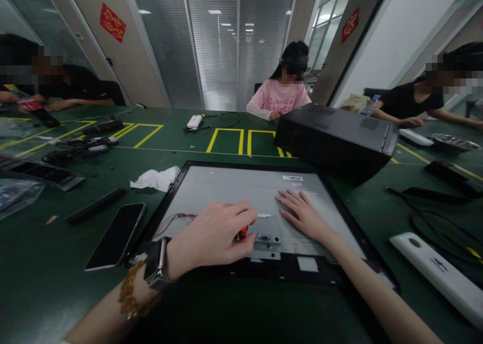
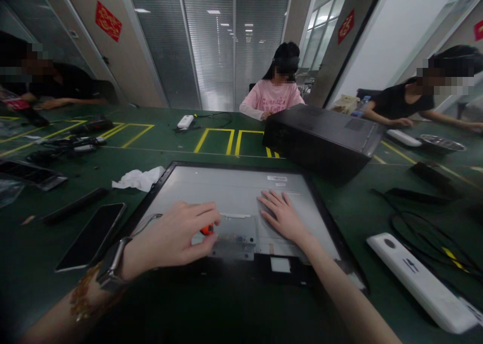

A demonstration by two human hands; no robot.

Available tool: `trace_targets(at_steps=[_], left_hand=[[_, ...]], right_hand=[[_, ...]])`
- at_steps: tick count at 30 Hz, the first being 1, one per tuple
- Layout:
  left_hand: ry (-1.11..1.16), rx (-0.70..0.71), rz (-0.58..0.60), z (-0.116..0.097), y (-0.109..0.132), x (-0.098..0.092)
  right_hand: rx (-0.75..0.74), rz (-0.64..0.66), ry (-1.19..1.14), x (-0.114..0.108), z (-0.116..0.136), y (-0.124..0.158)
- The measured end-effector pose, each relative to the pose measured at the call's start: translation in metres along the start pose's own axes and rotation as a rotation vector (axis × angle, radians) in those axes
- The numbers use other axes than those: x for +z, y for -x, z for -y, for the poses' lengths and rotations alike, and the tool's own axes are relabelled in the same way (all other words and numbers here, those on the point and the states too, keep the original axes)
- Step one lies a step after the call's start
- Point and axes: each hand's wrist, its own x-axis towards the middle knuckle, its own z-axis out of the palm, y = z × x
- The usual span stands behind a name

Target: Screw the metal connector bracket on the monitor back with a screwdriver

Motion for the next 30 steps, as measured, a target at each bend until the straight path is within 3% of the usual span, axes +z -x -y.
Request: trace_targets(at_steps=[7, 15, 24, 30], left_hand=[[-0.121, -0.034, -0.003, 0.006, -0.004, 0.011], [0.048, -0.037, 0.009, -0.001, -0.002, 0.0], [-0.058, -0.057, 0.019, 0.006, -0.004, 0.007], [0.035, -0.054, 0.023, 0.004, -0.003, 0.003]], right_hand=[[0.0, 0.005, 0.009, 0.0, 0.0, 0.0], [0.001, 0.018, -0.001, -0.002, 0.0, 0.0], [0.003, 0.017, 0.011, -0.001, 0.001, -0.001], [0.011, 0.022, 0.007, -0.002, 0.002, -0.001]])
